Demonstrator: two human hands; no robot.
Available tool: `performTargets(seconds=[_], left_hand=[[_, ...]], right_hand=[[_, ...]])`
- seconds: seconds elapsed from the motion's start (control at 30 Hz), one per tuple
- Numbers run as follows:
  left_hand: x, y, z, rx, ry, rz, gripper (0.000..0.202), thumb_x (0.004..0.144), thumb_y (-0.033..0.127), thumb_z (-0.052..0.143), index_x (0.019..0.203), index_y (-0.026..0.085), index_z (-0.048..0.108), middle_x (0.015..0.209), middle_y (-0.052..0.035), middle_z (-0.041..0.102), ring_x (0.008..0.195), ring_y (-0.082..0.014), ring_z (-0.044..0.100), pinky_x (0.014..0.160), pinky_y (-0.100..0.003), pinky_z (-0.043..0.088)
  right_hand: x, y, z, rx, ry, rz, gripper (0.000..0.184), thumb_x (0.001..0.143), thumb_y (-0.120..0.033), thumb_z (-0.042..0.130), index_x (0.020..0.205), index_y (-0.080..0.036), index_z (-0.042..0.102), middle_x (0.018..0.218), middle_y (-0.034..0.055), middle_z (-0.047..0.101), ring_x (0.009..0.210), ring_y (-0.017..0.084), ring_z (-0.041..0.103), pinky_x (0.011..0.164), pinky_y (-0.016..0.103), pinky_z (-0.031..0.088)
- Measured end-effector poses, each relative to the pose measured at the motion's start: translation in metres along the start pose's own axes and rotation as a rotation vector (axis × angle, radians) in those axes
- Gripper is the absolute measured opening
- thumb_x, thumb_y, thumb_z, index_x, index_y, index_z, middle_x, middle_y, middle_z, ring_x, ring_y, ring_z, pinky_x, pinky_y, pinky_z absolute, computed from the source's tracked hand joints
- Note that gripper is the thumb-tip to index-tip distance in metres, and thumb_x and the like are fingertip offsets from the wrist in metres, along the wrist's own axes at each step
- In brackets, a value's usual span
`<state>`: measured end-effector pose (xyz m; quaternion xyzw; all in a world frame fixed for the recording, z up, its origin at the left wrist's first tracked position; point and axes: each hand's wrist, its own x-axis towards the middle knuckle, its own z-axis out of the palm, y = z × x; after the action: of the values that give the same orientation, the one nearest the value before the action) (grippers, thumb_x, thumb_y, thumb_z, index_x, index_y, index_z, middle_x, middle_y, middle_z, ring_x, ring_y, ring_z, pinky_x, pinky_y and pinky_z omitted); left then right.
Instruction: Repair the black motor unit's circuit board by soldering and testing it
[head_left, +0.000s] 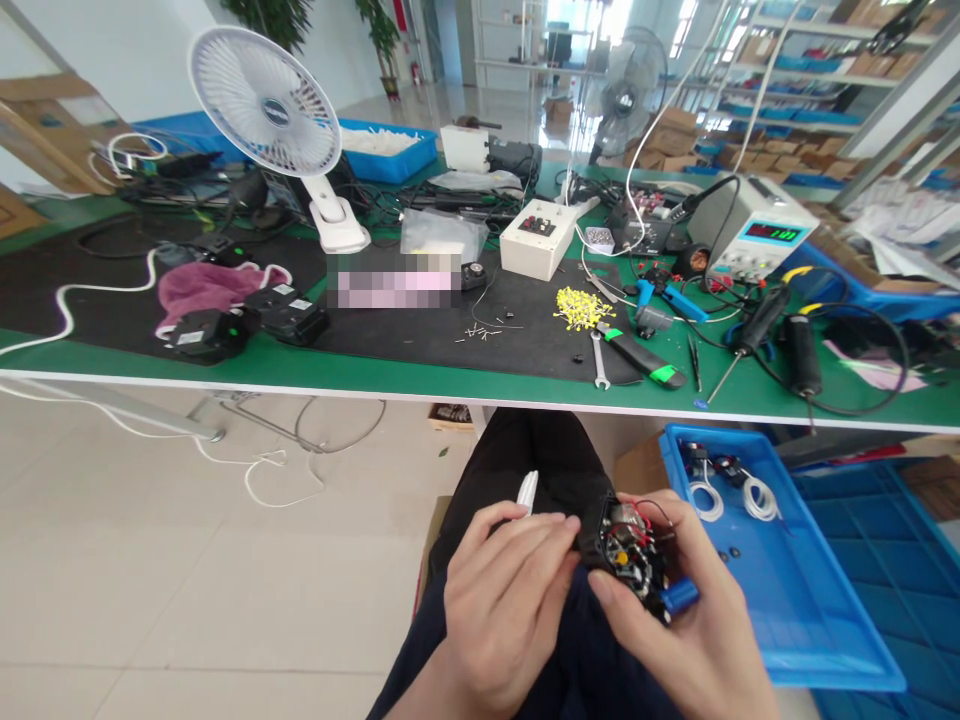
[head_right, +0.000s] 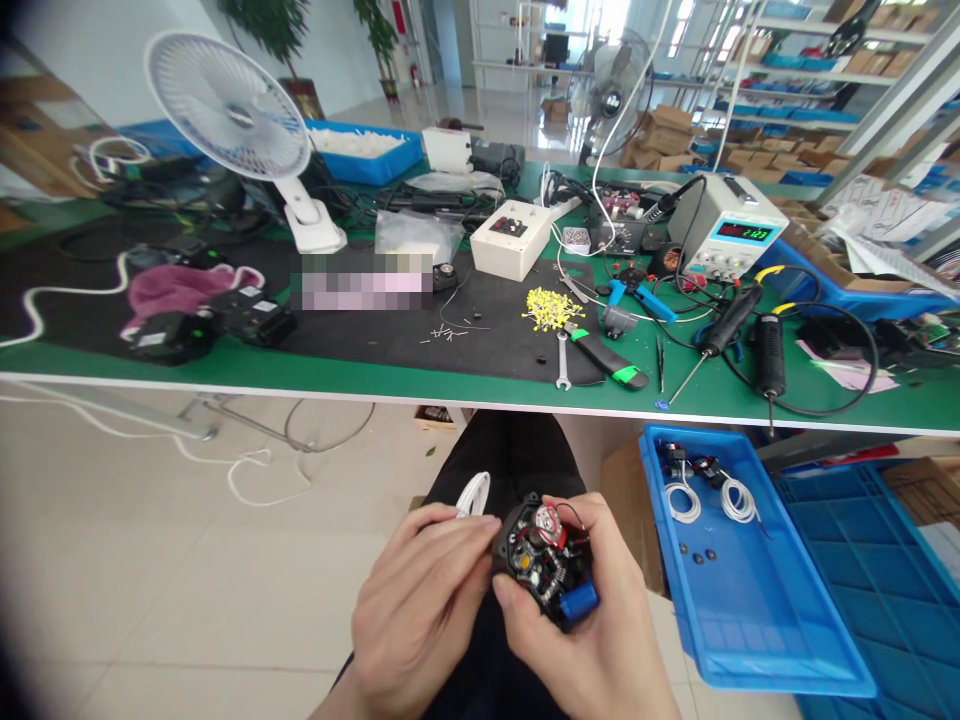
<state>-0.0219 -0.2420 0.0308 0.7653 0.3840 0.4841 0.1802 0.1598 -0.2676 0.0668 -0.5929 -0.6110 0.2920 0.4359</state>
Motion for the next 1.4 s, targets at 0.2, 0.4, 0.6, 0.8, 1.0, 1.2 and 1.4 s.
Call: performTargets(seconds=[0.2, 0.4, 0.6, 0.8, 1.0, 1.2, 1.4], left_hand=[[0.021, 0.007, -0.013, -0.349, -0.109, -0.235, 0.023, 0.092, 0.009, 0.071, 0.109, 0.023, 0.076, 0.092, -0.0026, 0.080, 0.087, -0.0177, 0.074, 0.084, -0.030, 0.059], [0.018, 0.009, -0.012, -0.323, -0.103, -0.336, 0.022, 0.093, 0.010, 0.070, 0.108, 0.024, 0.078, 0.100, -0.0039, 0.081, 0.089, -0.0178, 0.076, 0.082, -0.027, 0.061], [0.012, 0.011, -0.004, -0.160, 0.055, -0.125, 0.038, 0.086, 0.001, 0.075, 0.116, 0.024, 0.072, 0.103, -0.0029, 0.080, 0.096, -0.0185, 0.075, 0.094, -0.032, 0.058], [0.020, 0.013, -0.015, -0.254, -0.208, -0.267, 0.012, 0.099, 0.015, 0.063, 0.106, 0.021, 0.072, 0.095, -0.0047, 0.077, 0.089, -0.0176, 0.072, 0.081, -0.028, 0.058], [0.011, 0.011, -0.004, -0.033, 0.033, -0.007, 0.040, 0.087, -0.004, 0.068, 0.119, 0.020, 0.069, 0.102, -0.0048, 0.081, 0.088, -0.0176, 0.074, 0.096, -0.034, 0.055], [0.012, 0.008, -0.005, -0.248, -0.081, -0.225, 0.023, 0.095, 0.006, 0.066, 0.111, 0.021, 0.071, 0.101, -0.0027, 0.078, 0.092, -0.0144, 0.074, 0.086, -0.023, 0.058], [0.010, 0.006, -0.006, -0.307, -0.106, -0.323, 0.016, 0.098, 0.010, 0.066, 0.106, 0.022, 0.073, 0.096, 0.0011, 0.077, 0.086, -0.0100, 0.074, 0.080, -0.016, 0.057]], right_hand=[[0.003, 0.000, -0.011, 0.007, -0.015, -0.007, 0.048, 0.084, -0.029, 0.079, 0.127, -0.026, 0.058, 0.118, 0.0040, 0.063, 0.101, 0.019, 0.065, 0.088, 0.023, 0.056], [0.004, 0.006, -0.007, -0.006, -0.009, -0.021, 0.042, 0.088, -0.031, 0.077, 0.125, -0.027, 0.058, 0.113, 0.0024, 0.065, 0.095, 0.016, 0.066, 0.083, 0.019, 0.057], [-0.004, 0.011, -0.005, 0.020, -0.004, 0.025, 0.039, 0.091, -0.032, 0.075, 0.125, -0.029, 0.057, 0.113, -0.0001, 0.067, 0.094, 0.014, 0.067, 0.084, 0.015, 0.056], [-0.007, 0.016, -0.005, 0.066, -0.004, 0.041, 0.037, 0.093, -0.035, 0.076, 0.125, -0.029, 0.057, 0.115, 0.0002, 0.067, 0.097, 0.014, 0.067, 0.085, 0.015, 0.055], [-0.007, 0.004, 0.006, 0.097, 0.024, 0.095, 0.038, 0.090, -0.029, 0.073, 0.123, -0.028, 0.055, 0.113, 0.0016, 0.065, 0.097, 0.016, 0.067, 0.086, 0.020, 0.056], [-0.009, -0.010, 0.013, 0.143, 0.167, 0.180, 0.036, 0.086, -0.034, 0.077, 0.116, -0.024, 0.060, 0.112, 0.0041, 0.064, 0.096, 0.019, 0.065, 0.086, 0.025, 0.057], [-0.005, -0.012, 0.015, 0.173, 0.198, 0.113, 0.033, 0.085, -0.030, 0.077, 0.113, -0.025, 0.062, 0.109, 0.0016, 0.065, 0.094, 0.017, 0.066, 0.083, 0.023, 0.056]])
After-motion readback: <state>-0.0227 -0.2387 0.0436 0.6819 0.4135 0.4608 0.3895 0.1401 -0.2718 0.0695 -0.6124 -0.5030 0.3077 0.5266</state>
